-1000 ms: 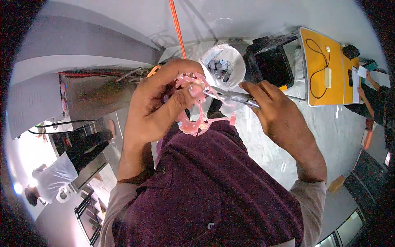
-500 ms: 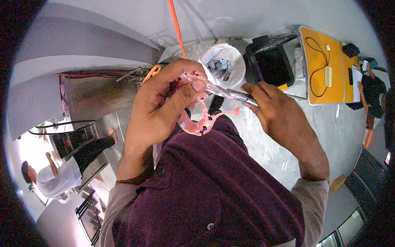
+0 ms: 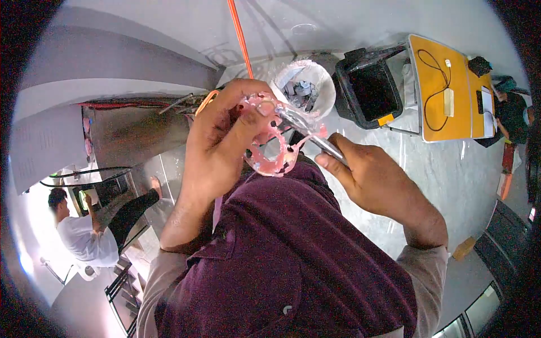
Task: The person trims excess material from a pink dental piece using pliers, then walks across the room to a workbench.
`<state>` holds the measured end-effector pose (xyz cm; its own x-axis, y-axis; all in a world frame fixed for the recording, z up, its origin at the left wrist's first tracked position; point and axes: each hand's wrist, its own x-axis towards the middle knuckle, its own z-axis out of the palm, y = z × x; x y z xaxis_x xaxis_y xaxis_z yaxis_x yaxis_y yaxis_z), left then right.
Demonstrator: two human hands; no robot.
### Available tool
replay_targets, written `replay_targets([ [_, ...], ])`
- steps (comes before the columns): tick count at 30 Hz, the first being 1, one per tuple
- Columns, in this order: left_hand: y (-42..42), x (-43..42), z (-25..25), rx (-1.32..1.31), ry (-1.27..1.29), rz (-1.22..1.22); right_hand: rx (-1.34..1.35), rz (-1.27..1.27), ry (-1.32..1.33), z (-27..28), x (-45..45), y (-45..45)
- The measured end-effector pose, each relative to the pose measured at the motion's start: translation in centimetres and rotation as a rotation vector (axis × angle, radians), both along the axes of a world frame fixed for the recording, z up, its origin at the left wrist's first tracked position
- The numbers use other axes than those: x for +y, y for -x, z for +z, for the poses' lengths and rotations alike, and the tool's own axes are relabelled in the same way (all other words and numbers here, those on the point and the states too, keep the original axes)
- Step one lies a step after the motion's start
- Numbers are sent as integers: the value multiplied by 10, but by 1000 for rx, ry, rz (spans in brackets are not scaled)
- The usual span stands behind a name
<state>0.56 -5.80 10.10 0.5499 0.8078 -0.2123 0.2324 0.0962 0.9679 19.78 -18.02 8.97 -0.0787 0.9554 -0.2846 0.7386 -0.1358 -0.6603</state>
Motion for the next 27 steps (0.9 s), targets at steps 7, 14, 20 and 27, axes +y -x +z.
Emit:
replay_targets([
  [7,5,15,-5,-132,118,-114,65,47,-118,-4,-1,-6],
  [14,9,19,7,-103,-15,-223,-198,138,-178,6,5,-16],
  [20,10,19,8,-35,-115,-255,-269,140,-151,11,8,-19],
  [27,9,17,3,-24,-229,-258,-402,142,-329,-1,11,-21],
])
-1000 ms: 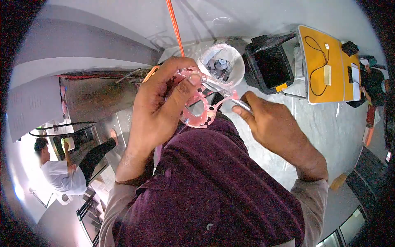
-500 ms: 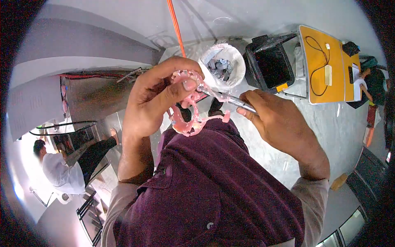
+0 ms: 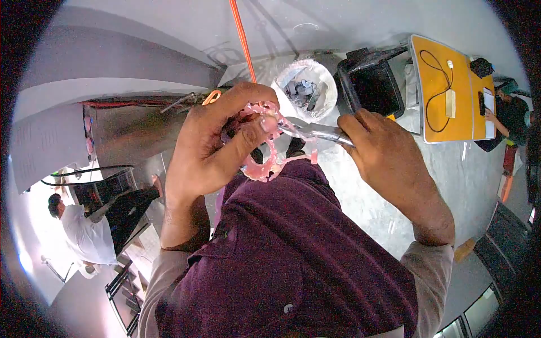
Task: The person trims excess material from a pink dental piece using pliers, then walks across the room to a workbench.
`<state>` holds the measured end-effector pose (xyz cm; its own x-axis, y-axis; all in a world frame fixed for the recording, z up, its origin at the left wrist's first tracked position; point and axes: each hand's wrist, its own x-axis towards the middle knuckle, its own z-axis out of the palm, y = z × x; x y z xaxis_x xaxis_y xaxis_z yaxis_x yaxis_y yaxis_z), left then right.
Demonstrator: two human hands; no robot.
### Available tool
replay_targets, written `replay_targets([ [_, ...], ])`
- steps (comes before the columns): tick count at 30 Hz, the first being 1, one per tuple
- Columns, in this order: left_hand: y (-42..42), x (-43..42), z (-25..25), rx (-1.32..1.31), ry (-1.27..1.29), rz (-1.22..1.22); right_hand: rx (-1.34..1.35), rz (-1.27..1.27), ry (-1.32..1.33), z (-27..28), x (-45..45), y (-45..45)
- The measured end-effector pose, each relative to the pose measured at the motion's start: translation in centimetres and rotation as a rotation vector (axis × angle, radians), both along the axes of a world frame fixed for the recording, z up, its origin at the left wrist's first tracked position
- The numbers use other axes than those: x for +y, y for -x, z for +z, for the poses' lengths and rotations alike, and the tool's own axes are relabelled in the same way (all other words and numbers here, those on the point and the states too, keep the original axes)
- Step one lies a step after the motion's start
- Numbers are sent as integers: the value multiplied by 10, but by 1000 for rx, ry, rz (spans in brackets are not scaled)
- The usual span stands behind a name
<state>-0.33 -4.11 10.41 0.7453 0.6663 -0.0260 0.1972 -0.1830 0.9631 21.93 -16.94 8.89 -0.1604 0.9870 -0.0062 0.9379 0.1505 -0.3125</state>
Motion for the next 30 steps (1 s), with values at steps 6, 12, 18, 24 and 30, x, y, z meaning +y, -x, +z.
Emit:
replay_targets([
  [6,-1,-3,3,76,121,99,-33,8,-48,0,2,2],
  [12,1,-2,-15,30,37,101,370,-66,403,4,-4,9],
  [18,-1,-7,-22,95,10,74,583,-53,759,-6,-3,-5],
  [24,-2,-6,-33,-78,275,215,534,-111,353,-39,-26,-2],
  [30,15,21,-59,-192,493,386,544,-151,598,-71,-29,-14],
])
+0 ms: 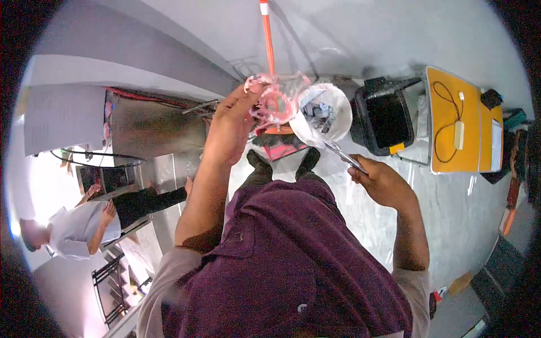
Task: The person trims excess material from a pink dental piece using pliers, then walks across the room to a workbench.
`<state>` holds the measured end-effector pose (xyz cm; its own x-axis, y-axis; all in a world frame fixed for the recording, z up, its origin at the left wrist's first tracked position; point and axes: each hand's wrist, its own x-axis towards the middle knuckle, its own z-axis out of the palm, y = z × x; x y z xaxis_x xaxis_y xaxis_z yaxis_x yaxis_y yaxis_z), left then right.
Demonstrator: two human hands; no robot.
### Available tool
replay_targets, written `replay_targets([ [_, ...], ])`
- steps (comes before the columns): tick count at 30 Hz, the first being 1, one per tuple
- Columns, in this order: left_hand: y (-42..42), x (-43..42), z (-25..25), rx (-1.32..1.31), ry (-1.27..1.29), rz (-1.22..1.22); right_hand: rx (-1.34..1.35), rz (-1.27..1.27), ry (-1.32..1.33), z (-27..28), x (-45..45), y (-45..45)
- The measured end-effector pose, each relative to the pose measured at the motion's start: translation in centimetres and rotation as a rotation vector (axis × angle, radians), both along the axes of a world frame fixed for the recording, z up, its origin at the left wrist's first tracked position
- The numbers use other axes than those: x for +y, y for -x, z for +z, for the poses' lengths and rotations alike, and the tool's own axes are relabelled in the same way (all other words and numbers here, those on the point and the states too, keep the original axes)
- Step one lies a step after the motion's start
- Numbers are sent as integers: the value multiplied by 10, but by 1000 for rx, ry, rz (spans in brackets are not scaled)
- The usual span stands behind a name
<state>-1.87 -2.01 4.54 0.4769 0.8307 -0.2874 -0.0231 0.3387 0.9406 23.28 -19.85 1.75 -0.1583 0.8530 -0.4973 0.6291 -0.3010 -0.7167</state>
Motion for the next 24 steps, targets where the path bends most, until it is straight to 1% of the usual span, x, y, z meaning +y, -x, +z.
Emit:
replay_targets([
  [1,2,2,-2,-186,139,111,2,15,-17,-13,1,-4],
  [3,7,3,1,-215,138,146,178,-56,179,-55,2,-15],
  [4,12,2,-5,-275,136,187,178,-36,161,-80,3,-19],
  [6,20,0,-9,-367,124,239,122,-201,219,-143,-1,-27],
  [8,27,-7,-4,-376,105,289,-172,-141,107,-229,-16,-41],
  [9,31,-11,-1,-378,103,322,-306,-169,23,-296,-36,-52],
  [10,35,-14,0,-416,113,348,-124,-177,132,-309,-45,-58],
  [11,43,-16,-1,-418,98,359,21,-304,295,-304,-56,-52],
  [12,51,-19,-3,-469,104,356,183,-447,363,-348,-84,-59],
  [13,57,-21,-2,-525,106,349,326,-503,391,-367,-107,-63],
  [14,63,-26,2,-548,116,374,413,-669,401,-399,-142,-66],
  [15,69,-30,4,-558,99,377,418,-733,393,-436,-180,-76],
  [16,76,-34,5,-589,89,383,195,-841,549,-422,-189,-63],
  [17,82,-35,3,-622,80,387,518,-891,577,-480,-246,-93],
  [18,89,-38,2,-687,43,359,268,-948,513,-438,-258,-66],
  [19,97,-40,-1,-702,30,351,282,-676,474,-477,-298,-80],
  [20,105,-42,-3,-723,-8,348,415,-1078,669,-463,-311,-68],
  [21,113,-47,-4,-743,-41,347,238,-877,547,-427,-320,-48],
  [22,120,-54,0,-764,-109,314,231,-880,532,-434,-333,-42],
  [23,128,-61,3,-776,-113,310,301,-937,517,-456,-361,-31],
  [24,137,-69,5,-731,-144,328,370,-993,504,-476,-391,-21],
])
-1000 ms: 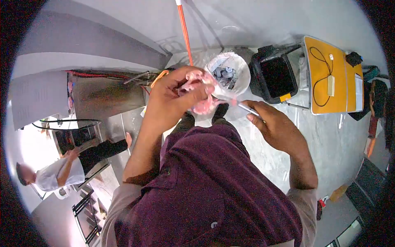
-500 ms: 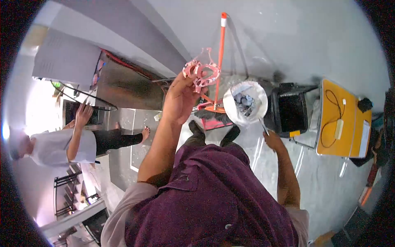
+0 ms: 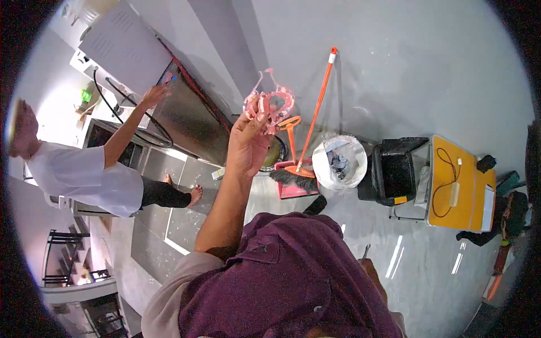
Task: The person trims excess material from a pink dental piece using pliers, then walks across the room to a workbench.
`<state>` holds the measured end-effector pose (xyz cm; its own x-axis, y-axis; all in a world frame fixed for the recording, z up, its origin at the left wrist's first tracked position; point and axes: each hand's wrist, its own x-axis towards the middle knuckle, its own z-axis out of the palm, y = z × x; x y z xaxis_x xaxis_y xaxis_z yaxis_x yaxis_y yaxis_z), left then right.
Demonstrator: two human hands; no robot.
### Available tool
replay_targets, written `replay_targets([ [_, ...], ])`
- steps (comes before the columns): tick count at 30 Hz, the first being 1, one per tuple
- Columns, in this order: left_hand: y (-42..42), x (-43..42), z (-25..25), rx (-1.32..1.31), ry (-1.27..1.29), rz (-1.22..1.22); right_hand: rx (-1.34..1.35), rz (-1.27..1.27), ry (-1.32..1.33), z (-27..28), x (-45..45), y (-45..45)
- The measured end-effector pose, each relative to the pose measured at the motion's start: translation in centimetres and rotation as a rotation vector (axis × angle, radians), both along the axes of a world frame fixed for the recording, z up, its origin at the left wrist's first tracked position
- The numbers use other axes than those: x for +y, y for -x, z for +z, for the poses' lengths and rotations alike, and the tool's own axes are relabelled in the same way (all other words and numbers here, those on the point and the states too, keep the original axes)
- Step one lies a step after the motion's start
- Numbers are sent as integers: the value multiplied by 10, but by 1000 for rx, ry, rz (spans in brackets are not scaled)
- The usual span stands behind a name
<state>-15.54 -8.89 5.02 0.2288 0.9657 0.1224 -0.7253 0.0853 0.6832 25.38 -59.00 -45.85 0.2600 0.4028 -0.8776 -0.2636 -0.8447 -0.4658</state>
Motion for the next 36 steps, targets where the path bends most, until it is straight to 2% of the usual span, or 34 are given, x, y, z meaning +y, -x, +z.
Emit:
replay_targets([
  [1,9,-8,3,46,-15,31,40,-70,-28,-7,-16,5],
  [5,41,-42,19,148,-101,209,60,26,-70,41,2,56],
  [7,62,-60,19,1152,-662,752,94,56,-113,60,17,78],
  [8,76,-65,22,1383,-894,899,107,66,-137,69,22,89],
  [11,86,-100,43,1431,-783,839,155,50,-191,91,20,120],
  [13,89,-116,46,1370,-726,780,131,-7,-203,112,12,143],
  [15,92,-128,44,1150,-705,839,-66,64,-238,146,7,165],
  [17,93,-142,55,1222,-689,847,-113,35,-256,163,-7,176],
  [19,92,-156,64,1361,-721,849,-67,-15,-196,161,-30,176],
  [21,90,-168,67,1363,-726,828,13,-40,-235,163,-61,173],
  [23,84,-182,72,1372,-735,810,-93,201,-263,161,-87,169],
  [24,80,-191,75,1402,-773,863,-172,160,-73,167,-94,173],
  [26,66,-208,79,1419,-825,918,-128,70,-70,168,-123,171],
  [27,57,-218,81,1348,-838,963,-82,-15,-59,169,-141,171],
  [29,39,-235,85,1269,-865,997,-130,84,-100,171,-175,168],
  [31,22,-251,89,1035,-868,728,-117,30,-116,164,-210,166],
  [32,9,-267,88,951,-726,576,-100,-12,-121,160,-230,164],
  [36,-47,-345,95,921,-778,617,-9,-251,-156,140,-325,151],
])
